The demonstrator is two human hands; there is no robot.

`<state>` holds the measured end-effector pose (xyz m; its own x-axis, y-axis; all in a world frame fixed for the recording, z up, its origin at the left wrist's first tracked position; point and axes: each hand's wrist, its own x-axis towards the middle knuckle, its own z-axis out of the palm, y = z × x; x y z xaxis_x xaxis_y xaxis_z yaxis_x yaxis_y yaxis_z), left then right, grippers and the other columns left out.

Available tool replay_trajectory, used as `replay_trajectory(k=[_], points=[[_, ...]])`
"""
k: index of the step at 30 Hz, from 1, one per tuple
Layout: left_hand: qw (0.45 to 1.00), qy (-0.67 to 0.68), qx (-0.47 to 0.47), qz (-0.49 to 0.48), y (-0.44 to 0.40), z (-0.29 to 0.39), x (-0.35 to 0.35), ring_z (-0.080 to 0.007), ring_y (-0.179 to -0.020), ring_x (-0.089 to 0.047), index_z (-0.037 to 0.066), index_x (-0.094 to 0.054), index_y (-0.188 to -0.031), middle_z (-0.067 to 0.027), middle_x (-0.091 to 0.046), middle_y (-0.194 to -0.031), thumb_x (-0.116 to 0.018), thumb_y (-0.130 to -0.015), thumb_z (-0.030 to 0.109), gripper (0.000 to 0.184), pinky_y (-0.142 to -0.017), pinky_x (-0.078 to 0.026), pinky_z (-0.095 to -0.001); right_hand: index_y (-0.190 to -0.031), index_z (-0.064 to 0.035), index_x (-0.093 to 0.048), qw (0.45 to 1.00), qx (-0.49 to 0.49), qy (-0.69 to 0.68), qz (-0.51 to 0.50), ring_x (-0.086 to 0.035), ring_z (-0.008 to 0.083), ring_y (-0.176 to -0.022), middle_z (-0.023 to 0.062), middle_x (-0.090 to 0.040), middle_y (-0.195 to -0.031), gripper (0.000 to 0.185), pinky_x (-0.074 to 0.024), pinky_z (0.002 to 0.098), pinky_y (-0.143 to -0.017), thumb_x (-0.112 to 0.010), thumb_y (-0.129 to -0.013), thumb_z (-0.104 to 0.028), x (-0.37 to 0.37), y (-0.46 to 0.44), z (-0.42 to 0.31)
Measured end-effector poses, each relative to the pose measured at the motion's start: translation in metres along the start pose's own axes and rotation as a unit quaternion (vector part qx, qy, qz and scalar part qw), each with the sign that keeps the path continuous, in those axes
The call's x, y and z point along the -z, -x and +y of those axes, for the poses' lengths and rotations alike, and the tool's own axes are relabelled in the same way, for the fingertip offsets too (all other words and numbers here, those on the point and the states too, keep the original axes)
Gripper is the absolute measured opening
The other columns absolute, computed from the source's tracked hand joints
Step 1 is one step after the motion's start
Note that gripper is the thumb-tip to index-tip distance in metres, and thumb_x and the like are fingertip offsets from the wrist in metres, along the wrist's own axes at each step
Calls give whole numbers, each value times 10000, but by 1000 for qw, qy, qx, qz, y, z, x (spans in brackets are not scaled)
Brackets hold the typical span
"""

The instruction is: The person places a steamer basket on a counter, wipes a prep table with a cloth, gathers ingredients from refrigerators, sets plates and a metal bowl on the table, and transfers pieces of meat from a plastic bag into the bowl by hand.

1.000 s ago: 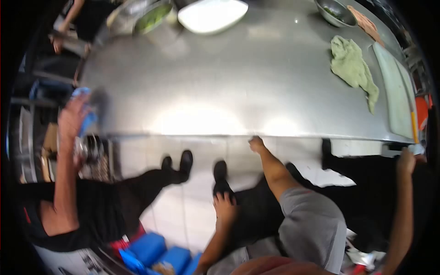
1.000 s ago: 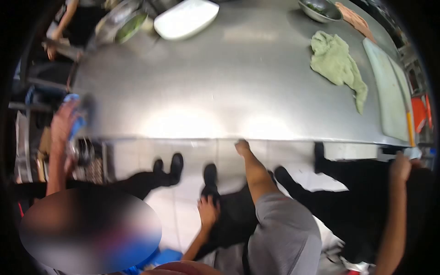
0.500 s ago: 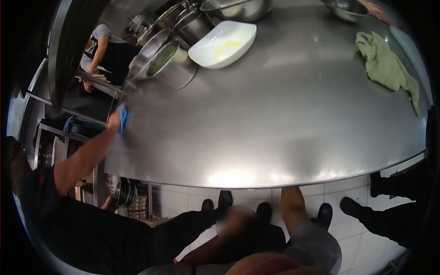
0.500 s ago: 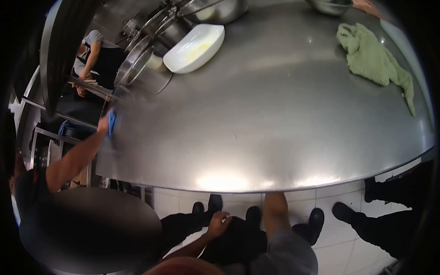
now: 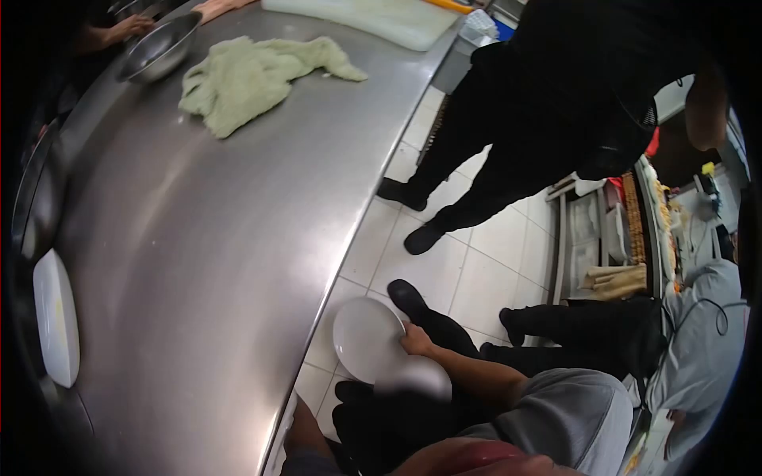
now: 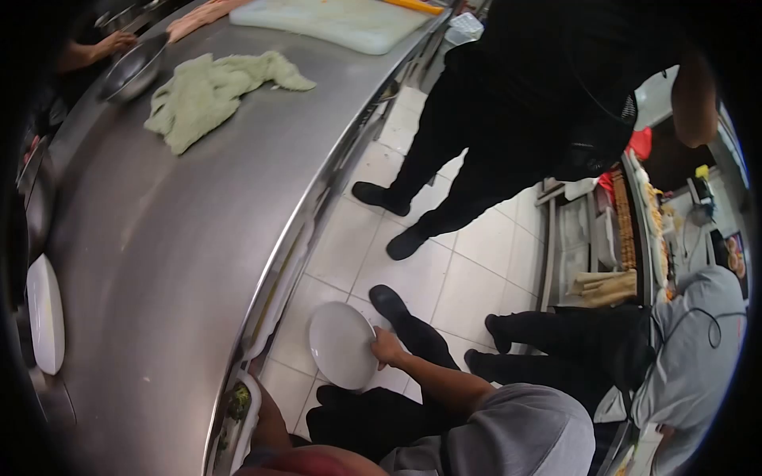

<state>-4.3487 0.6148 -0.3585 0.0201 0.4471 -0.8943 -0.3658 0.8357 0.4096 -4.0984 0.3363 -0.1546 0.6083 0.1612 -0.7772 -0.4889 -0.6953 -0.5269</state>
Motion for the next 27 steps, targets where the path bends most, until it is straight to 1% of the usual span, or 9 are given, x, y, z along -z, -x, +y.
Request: replay_trajectory(k=[3, 5, 8, 10, 14, 17, 20, 22, 27], points=[[1000, 13, -9, -11, -2, -1, -13, -301, -828, -612, -21, -604, -1013, -203, -640, -954, -545, -871, 127, 213, -724, -527, -437, -1243, 51, -474, 999, -45, 8, -8, -679, 346, -596, 258, -642, -907, 479, -575, 411, -420, -451, -771, -22, 25, 30, 3], [999, 23, -16, -19, -3, -4, -26, -308, -837, -610, -26, -596, -1029, -203, -638, -965, -538, -872, 122, 223, -724, -530, -441, -1246, 37, -487, 999, -14, 45, 10, -688, 333, -625, 238, -654, -881, 479, -581, 420, -443, -445, -772, -23, 33, 28, 25], [997, 61, -25, -26, 6, -6, -46, -317, -851, -607, -32, -585, -1053, -204, -635, -981, -528, -875, 114, 237, -725, -536, -446, -1262, 15, -490, 999, 30, 7, 30, -693, 335, -659, 230, -654, -943, 493, -589, 434, -470, -445, -772, -23, 33, 33, 27], [996, 73, -29, -30, 16, -6, -51, -324, -860, -605, -36, -578, -1068, -204, -632, -992, -521, -876, 109, 248, -725, -540, -450, -1254, 1, -490, 996, 10, -52, 75, -682, 321, -649, 215, -649, -958, 454, -588, 398, -460, -442, -803, 1, 33, 53, 35], [995, 79, -32, -61, 24, 8, -77, -336, -878, -600, -45, -563, -1100, -205, -627, -1014, -507, -880, 100, 270, -726, -548, -458, -1293, -31, -460, 992, 43, -96, 74, -680, 323, -675, 209, -639, -994, 499, -598, 400, -467, -417, -797, 16, 43, 62, 40], [992, 44, -31, -114, 28, 25, -93, -346, -892, -597, -51, -552, -1124, -205, -624, -1030, -496, -882, 92, 287, -727, -553, -463, -1315, -39, -434, 984, 2, -169, 54, -681, 312, -701, 207, -625, -1009, 525, -601, 383, -465, -407, -793, 13, 54, 100, 28], [988, -1, -11, -151, 37, 31, -96, -355, -906, -594, -58, -541, -1148, -206, -620, -1047, -486, -884, 85, 305, -727, -559, -469, -1322, -34, -423, 972, -22, -210, 107, -680, 303, -712, 210, -617, -1014, 526, -589, 361, -437, -411, -797, 1, 59, 135, 39], [988, -31, -3, -150, 50, 38, -86, -362, -915, -592, -62, -534, -1164, -206, -618, -1058, -479, -886, 80, 317, -728, -563, -473, -1246, -16, -473, 974, -23, -190, 125, -691, 344, -741, 227, -627, -991, 445, -588, 389, -414, -419, -804, -13, 67, 155, 34], [981, -150, 22, -120, 103, 37, -46, -358, -946, -572, -32, -515, -1194, -206, -572, -1130, -455, -810, 29, 394, -735, -564, -472, -1223, 5, -481, 944, -71, -272, 171, -692, 341, -717, 228, -631, -1018, 407, -589, 385, -415, -422, -821, -23, 90, 201, 67]])
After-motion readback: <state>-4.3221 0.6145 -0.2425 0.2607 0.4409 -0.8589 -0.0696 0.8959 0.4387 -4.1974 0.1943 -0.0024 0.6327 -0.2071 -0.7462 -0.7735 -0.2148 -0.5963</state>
